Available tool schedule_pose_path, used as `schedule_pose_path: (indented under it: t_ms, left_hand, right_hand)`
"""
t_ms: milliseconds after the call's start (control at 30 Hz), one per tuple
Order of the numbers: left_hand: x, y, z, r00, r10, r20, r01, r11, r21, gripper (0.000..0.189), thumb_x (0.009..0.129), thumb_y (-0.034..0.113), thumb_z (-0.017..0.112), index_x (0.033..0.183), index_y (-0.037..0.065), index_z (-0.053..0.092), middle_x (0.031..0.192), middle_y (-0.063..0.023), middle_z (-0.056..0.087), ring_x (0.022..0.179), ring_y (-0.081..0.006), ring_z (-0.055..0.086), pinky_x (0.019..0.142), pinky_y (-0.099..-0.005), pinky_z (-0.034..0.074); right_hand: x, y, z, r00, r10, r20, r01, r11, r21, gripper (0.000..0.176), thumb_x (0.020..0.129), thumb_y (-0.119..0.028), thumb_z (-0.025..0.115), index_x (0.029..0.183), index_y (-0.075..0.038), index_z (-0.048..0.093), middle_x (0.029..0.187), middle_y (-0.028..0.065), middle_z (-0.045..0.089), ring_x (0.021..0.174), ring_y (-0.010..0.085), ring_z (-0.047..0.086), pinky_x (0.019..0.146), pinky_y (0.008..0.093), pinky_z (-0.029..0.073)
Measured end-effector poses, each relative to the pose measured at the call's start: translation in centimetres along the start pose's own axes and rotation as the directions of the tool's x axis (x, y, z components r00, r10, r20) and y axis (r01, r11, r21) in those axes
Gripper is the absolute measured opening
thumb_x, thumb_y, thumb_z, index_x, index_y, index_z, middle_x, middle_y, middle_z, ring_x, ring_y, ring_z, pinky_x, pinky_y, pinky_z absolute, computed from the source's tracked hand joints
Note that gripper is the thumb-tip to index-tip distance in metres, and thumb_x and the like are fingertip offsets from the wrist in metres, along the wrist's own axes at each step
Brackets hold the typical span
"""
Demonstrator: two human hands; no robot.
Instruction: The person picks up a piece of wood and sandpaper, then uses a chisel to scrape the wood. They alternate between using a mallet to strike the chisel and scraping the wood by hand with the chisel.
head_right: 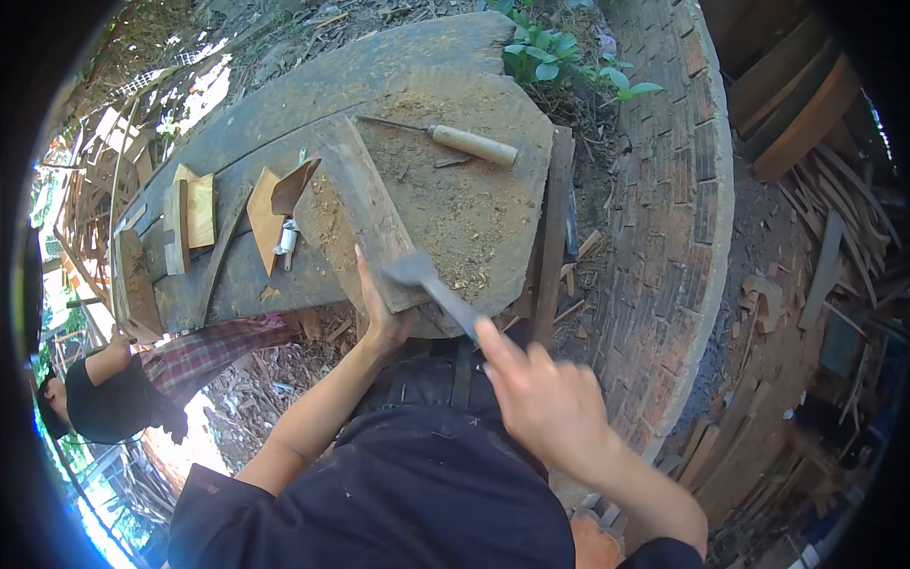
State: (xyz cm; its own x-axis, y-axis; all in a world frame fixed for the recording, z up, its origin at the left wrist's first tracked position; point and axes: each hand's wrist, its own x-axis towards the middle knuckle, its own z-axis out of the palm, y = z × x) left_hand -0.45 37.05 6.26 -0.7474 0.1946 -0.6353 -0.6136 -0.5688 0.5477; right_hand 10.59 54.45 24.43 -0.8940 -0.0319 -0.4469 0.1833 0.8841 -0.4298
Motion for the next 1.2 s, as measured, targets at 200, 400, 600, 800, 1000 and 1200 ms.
schedule_pose_path:
  t_ms: [200,400,600,800,1000,1200]
  left_hand:
    - [-0.4,0.3,-0.7,0.982,-0.064,0.178,0.049,0.995,0.088,0.080,0.098,0.075,0.026,0.122,0.003,0.052,0.098,-0.0160,0.064,0.081,-0.0297,0.066,0.074,-0.0445,0.057]
    - [0.0,0.0,-1.0,0.991,-0.027,0.135,0.012,0.993,0.113,0.081,0.098,0.076,0.025,0.124,0.004,0.052,0.098,-0.0154,0.064,0.081,-0.0290,0.066,0.074,-0.0448,0.057]
    - [-1.2,1.3,0.5,0.989,-0.104,0.107,0.092,0.990,0.109,0.085,0.097,0.078,0.021,0.111,0.002,0.057,0.087,-0.0117,0.064,0.077,-0.0232,0.066,0.070,-0.0405,0.057]
    - [-0.5,0.5,-0.5,0.995,-0.038,0.093,0.027,0.993,0.113,0.085,0.096,0.079,0.023,0.116,0.002,0.054,0.091,-0.0128,0.065,0.077,-0.0234,0.066,0.072,-0.0411,0.057]
    - [0.8,2.3,-1.7,0.969,-0.182,0.167,0.191,0.981,-0.044,0.078,0.098,0.075,0.029,0.120,0.004,0.050,0.093,-0.0165,0.064,0.083,-0.0294,0.066,0.075,-0.0409,0.057]
    - [-0.4,1.8,0.5,0.994,-0.078,0.076,0.064,0.985,0.162,0.078,0.098,0.076,0.028,0.116,0.004,0.051,0.091,-0.0162,0.064,0.081,-0.0268,0.066,0.076,-0.0390,0.056]
  right_hand:
    - [3.8,1.0,1.5,0.990,-0.070,-0.120,0.081,0.993,0.085,0.054,0.097,-0.023,0.061,0.148,-0.017,0.045,0.073,0.0177,0.064,0.060,0.0396,0.066,0.055,0.0497,0.054]
    - [-1.9,0.6,-1.1,0.993,0.002,0.117,-0.008,0.999,0.052,0.059,0.095,-0.023,0.063,0.150,-0.016,0.043,0.069,0.0185,0.064,0.061,0.0407,0.068,0.053,0.0515,0.054]
    - [8.0,3.2,2.9,0.968,-0.139,-0.208,0.193,0.944,0.267,0.057,0.097,-0.024,0.061,0.150,-0.016,0.043,0.069,0.0203,0.063,0.060,0.0443,0.065,0.055,0.0529,0.054]
    - [-3.1,1.6,-1.5,0.985,-0.026,0.171,0.014,0.997,0.070,0.056,0.098,-0.024,0.061,0.150,-0.018,0.044,0.067,0.0166,0.062,0.054,0.0378,0.065,0.048,0.0480,0.053]
    - [-0.8,1.7,-1.4,0.992,-0.102,0.079,0.096,0.992,0.078,0.055,0.098,-0.026,0.061,0.150,-0.021,0.045,0.067,0.0151,0.063,0.052,0.0344,0.065,0.045,0.0452,0.052]
    - [-3.5,3.2,2.1,0.998,-0.020,-0.061,0.038,0.954,0.298,0.052,0.099,-0.025,0.061,0.149,-0.021,0.048,0.068,0.0116,0.063,0.054,0.0314,0.065,0.047,0.0429,0.052]
